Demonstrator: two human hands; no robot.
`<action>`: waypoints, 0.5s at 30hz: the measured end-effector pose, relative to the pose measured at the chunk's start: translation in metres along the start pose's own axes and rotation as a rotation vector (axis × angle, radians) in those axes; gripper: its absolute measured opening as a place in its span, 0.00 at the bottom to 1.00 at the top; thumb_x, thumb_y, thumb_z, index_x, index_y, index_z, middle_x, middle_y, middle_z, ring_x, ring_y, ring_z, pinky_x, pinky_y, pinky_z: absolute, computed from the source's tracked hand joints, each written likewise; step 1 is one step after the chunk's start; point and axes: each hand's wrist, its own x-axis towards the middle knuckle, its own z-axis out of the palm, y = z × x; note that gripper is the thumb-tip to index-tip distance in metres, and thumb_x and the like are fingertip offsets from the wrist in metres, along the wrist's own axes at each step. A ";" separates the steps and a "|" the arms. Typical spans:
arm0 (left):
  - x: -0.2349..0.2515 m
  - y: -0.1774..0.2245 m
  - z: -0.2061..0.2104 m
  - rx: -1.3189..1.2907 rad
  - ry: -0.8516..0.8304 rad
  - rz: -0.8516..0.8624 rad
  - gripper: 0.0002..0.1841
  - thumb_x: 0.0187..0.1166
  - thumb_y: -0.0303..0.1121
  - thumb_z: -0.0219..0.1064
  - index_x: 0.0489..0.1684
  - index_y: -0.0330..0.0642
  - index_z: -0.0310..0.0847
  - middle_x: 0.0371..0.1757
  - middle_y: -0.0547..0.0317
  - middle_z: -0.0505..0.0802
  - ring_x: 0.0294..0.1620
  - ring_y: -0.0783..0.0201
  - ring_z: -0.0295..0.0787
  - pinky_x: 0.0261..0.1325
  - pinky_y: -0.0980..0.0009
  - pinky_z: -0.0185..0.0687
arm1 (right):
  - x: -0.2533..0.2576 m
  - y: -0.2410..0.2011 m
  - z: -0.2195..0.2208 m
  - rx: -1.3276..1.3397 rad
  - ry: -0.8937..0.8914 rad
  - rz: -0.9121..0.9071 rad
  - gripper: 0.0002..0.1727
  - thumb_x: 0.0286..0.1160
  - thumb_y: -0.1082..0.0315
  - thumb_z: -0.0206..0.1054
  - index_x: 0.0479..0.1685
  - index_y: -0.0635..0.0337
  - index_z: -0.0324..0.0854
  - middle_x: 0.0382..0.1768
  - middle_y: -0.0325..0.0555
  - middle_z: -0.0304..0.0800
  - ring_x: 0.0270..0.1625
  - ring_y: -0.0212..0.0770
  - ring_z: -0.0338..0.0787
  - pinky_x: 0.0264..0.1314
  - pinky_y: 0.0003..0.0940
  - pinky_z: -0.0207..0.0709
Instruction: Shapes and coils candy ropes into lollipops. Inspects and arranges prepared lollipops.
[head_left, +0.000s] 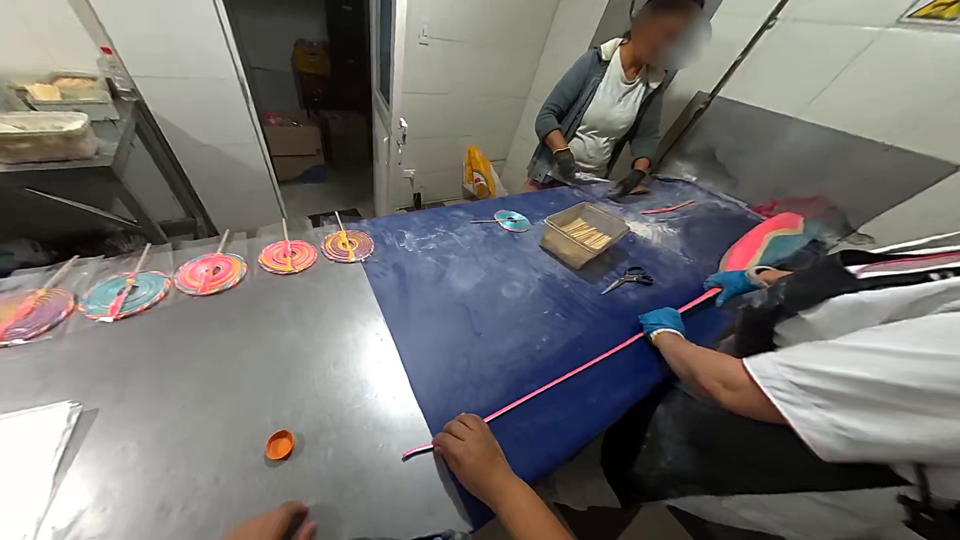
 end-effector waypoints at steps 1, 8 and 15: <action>0.006 0.008 0.001 -0.014 0.027 0.055 0.24 0.86 0.54 0.64 0.57 0.40 0.90 0.40 0.45 0.98 0.40 0.44 0.97 0.42 0.39 0.90 | 0.006 -0.010 0.008 0.026 0.013 -0.035 0.13 0.87 0.56 0.60 0.43 0.42 0.92 0.45 0.34 0.94 0.59 0.41 0.91 0.70 0.45 0.81; 0.034 0.010 0.035 0.009 0.258 0.194 0.18 0.82 0.54 0.65 0.52 0.54 0.93 0.36 0.55 0.94 0.29 0.57 0.93 0.28 0.56 0.89 | 0.037 -0.081 0.049 0.191 -0.008 -0.249 0.13 0.87 0.53 0.60 0.42 0.42 0.90 0.43 0.35 0.93 0.59 0.40 0.90 0.70 0.45 0.80; 0.014 -0.004 0.030 -0.026 0.310 0.224 0.15 0.84 0.46 0.67 0.40 0.47 0.93 0.32 0.54 0.93 0.33 0.57 0.92 0.37 0.59 0.90 | 0.038 -0.081 0.054 0.199 0.000 -0.342 0.14 0.84 0.48 0.62 0.38 0.41 0.89 0.38 0.33 0.90 0.51 0.39 0.89 0.60 0.42 0.82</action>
